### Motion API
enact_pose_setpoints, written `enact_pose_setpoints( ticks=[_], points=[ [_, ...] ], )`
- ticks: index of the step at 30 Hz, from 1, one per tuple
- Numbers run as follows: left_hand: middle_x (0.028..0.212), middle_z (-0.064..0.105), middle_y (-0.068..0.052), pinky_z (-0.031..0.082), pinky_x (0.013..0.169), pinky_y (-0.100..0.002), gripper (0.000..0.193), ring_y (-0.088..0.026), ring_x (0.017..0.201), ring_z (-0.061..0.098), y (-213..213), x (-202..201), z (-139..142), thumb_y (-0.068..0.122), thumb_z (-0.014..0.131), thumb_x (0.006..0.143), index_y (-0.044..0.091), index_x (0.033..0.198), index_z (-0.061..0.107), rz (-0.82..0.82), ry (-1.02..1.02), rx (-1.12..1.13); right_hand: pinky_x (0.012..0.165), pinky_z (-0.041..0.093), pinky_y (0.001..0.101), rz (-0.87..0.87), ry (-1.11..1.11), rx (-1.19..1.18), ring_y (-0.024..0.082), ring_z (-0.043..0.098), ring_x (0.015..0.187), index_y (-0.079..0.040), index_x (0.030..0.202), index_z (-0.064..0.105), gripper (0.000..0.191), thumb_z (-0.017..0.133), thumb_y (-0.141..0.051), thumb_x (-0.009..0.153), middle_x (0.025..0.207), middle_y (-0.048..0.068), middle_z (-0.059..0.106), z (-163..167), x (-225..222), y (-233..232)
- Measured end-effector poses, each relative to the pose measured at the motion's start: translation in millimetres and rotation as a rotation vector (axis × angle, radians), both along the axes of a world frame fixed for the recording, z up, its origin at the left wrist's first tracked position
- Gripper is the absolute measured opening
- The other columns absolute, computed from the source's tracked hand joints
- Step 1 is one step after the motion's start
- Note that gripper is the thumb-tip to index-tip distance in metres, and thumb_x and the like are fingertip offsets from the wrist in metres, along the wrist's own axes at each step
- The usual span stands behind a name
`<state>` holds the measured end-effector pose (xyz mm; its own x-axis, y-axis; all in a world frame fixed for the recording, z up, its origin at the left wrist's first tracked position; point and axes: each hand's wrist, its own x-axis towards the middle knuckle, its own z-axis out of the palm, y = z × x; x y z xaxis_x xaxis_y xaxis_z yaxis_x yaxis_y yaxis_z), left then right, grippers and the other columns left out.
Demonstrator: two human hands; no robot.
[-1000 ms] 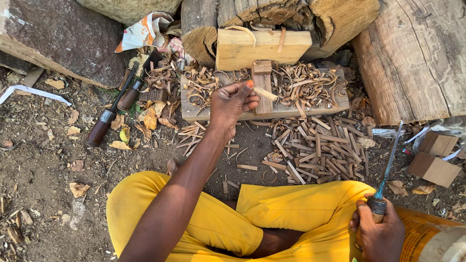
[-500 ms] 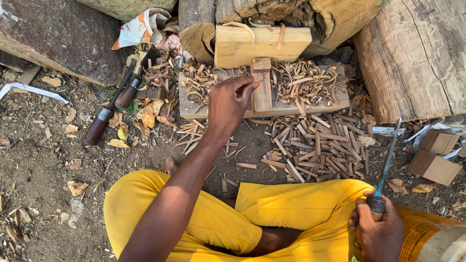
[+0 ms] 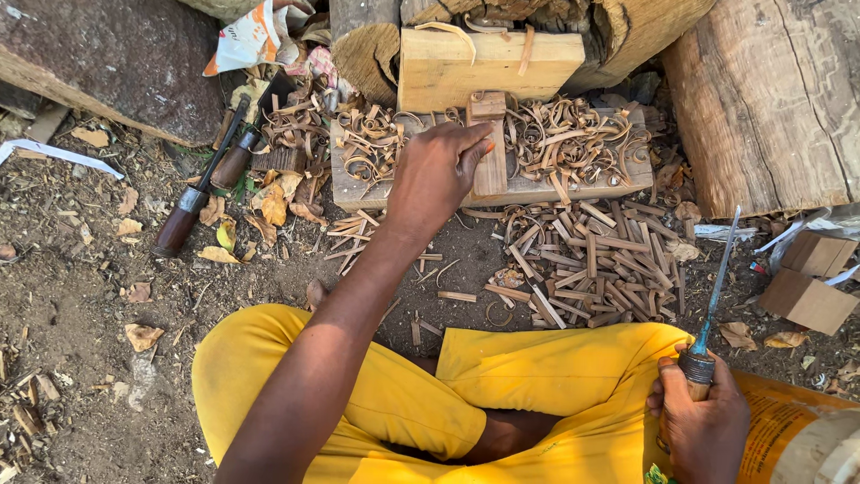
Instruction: The person carves a piece of wood using a chisel and a hammer. They strike the chisel with the hammer to remove wood shavings and shape the block, which is held in a wooden jig on the ground.
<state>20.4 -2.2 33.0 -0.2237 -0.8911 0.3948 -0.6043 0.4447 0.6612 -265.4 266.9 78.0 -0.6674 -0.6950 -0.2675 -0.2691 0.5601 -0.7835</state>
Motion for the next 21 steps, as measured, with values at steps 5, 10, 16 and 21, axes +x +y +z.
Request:
enact_pose_setpoints(
  ticks=[5,10,16,21],
  points=[
    [0.102,0.079,-0.011,0.064,0.074,-0.036,0.027,-0.017,0.073,0.074,1,-3,4,0.008,0.069,0.095,0.014,0.119,0.078,-0.057,0.096,0.184,0.05,0.045,0.0323,0.032,0.034,0.01,0.015,0.059,0.06,0.0,0.142,0.054,0.045,0.065,-0.005,0.098,0.08,0.01,0.062,11,14,-3],
    [0.105,0.081,-0.005,0.066,0.073,-0.028,0.011,-0.008,0.081,0.078,-4,-5,11,0.02,0.077,0.09,0.018,0.1,0.082,-0.063,0.358,0.47,0.047,0.054,0.0367,0.102,-0.232,0.101,0.022,0.062,0.059,-0.006,0.155,0.037,0.065,0.059,-0.007,0.093,0.09,0.018,0.062,26,36,-10],
    [0.104,0.082,-0.002,0.069,0.076,-0.025,0.02,-0.006,0.084,0.078,-14,1,2,0.017,0.079,0.084,0.021,0.104,0.081,-0.02,0.601,0.606,0.051,0.052,0.034,0.306,-0.895,-0.107,0.021,0.062,0.064,-0.008,0.169,0.026,0.082,0.059,-0.009,0.095,0.116,0.026,0.063,40,72,-31],
    [0.103,0.082,-0.003,0.067,0.072,-0.027,0.018,-0.01,0.08,0.077,-15,-2,-17,0.015,0.076,0.089,0.02,0.106,0.079,-0.047,0.666,0.647,0.062,0.052,0.0329,0.411,-1.271,-0.209,0.022,0.061,0.076,0.0,0.166,0.02,0.08,0.057,-0.01,0.095,0.137,0.035,0.057,58,91,-56]
  ],
)
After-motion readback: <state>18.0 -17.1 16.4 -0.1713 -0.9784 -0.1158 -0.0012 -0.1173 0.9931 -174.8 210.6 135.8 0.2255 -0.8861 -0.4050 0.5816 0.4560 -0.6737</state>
